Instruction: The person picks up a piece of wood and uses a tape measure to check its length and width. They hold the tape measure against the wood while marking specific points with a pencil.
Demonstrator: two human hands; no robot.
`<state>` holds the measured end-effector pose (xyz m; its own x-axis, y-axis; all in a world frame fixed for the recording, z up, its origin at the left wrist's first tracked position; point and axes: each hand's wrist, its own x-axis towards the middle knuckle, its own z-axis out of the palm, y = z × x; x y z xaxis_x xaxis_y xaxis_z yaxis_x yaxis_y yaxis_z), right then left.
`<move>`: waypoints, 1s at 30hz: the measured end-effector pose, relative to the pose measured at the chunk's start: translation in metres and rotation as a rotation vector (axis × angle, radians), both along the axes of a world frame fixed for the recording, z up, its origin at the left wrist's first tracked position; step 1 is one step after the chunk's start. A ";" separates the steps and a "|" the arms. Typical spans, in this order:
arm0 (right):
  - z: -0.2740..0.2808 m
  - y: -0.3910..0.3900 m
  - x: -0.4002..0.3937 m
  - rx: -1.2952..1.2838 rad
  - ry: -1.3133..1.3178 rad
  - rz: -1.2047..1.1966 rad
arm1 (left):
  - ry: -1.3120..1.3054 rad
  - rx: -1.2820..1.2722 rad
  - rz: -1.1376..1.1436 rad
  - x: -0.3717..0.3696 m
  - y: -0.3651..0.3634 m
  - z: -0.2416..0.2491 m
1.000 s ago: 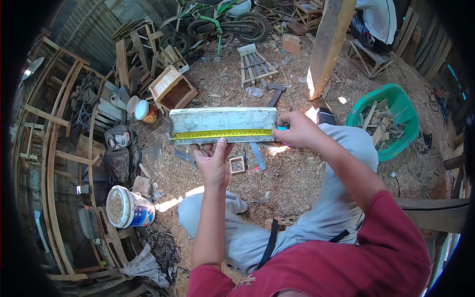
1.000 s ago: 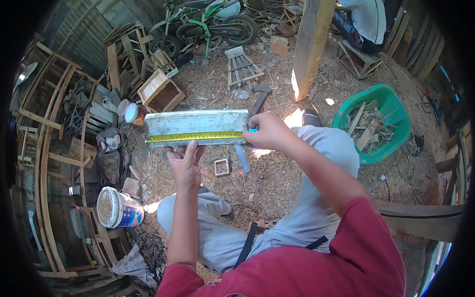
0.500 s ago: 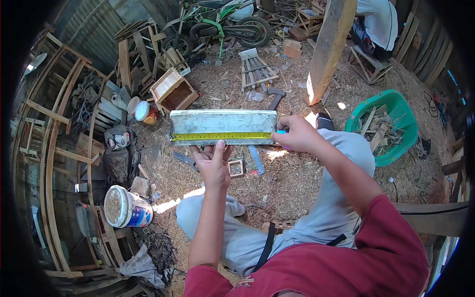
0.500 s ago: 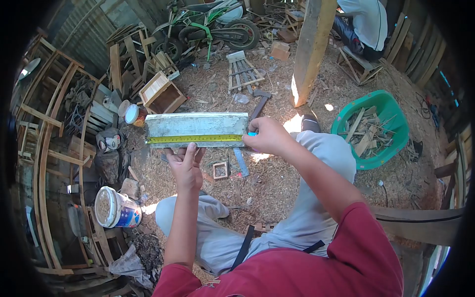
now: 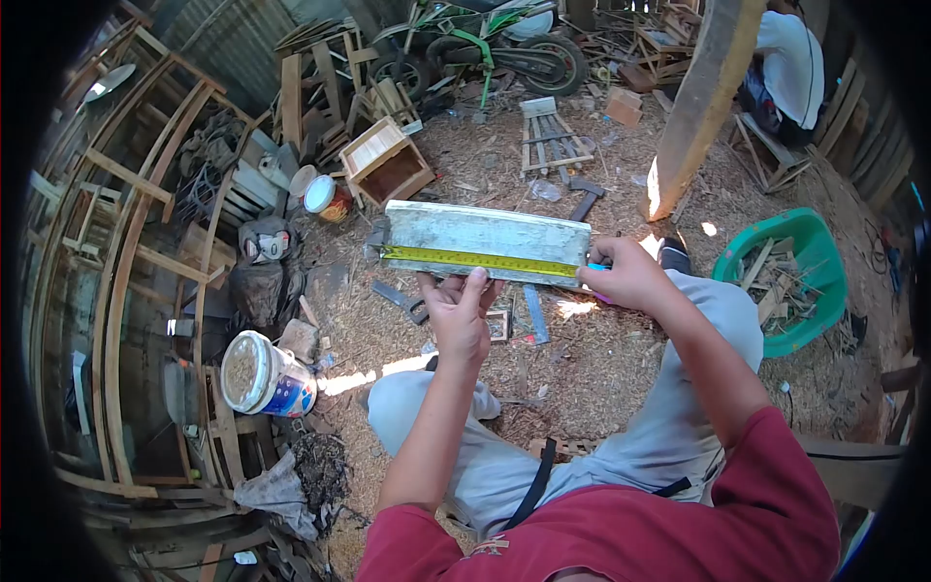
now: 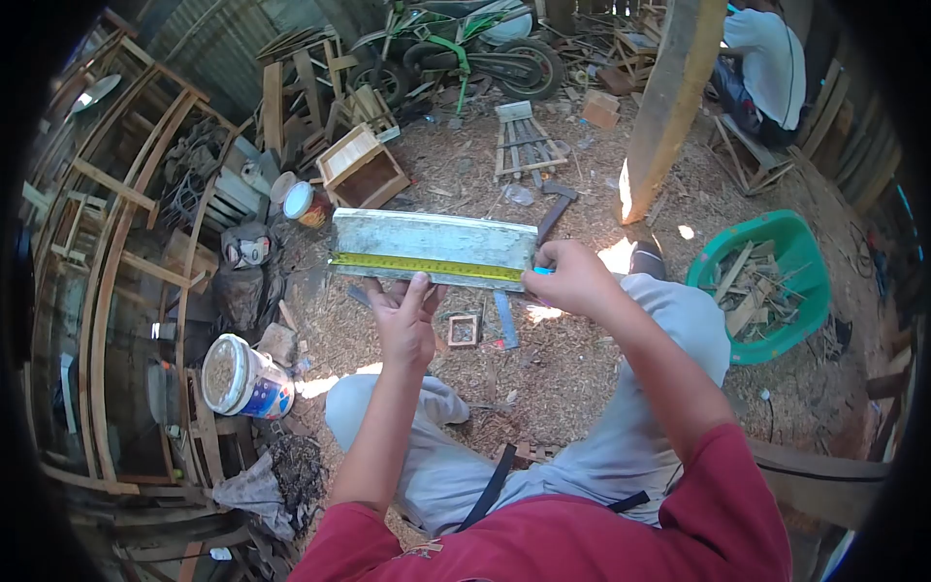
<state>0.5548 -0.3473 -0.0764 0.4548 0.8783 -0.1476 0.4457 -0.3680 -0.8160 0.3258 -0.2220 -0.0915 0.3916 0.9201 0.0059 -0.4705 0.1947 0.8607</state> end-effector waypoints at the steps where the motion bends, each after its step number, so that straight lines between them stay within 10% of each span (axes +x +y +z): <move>1: 0.003 0.001 0.000 -0.019 0.012 0.007 | -0.009 -0.006 -0.003 0.000 0.000 0.000; 30: 0.010 0.000 -0.005 -0.101 0.074 0.032 | -0.008 -0.022 -0.025 -0.007 -0.001 -0.004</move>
<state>0.5500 -0.3468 -0.0661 0.4116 0.8709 -0.2684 0.3987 -0.4370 -0.8063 0.3189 -0.2230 -0.0955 0.4145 0.9100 -0.0109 -0.4724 0.2254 0.8520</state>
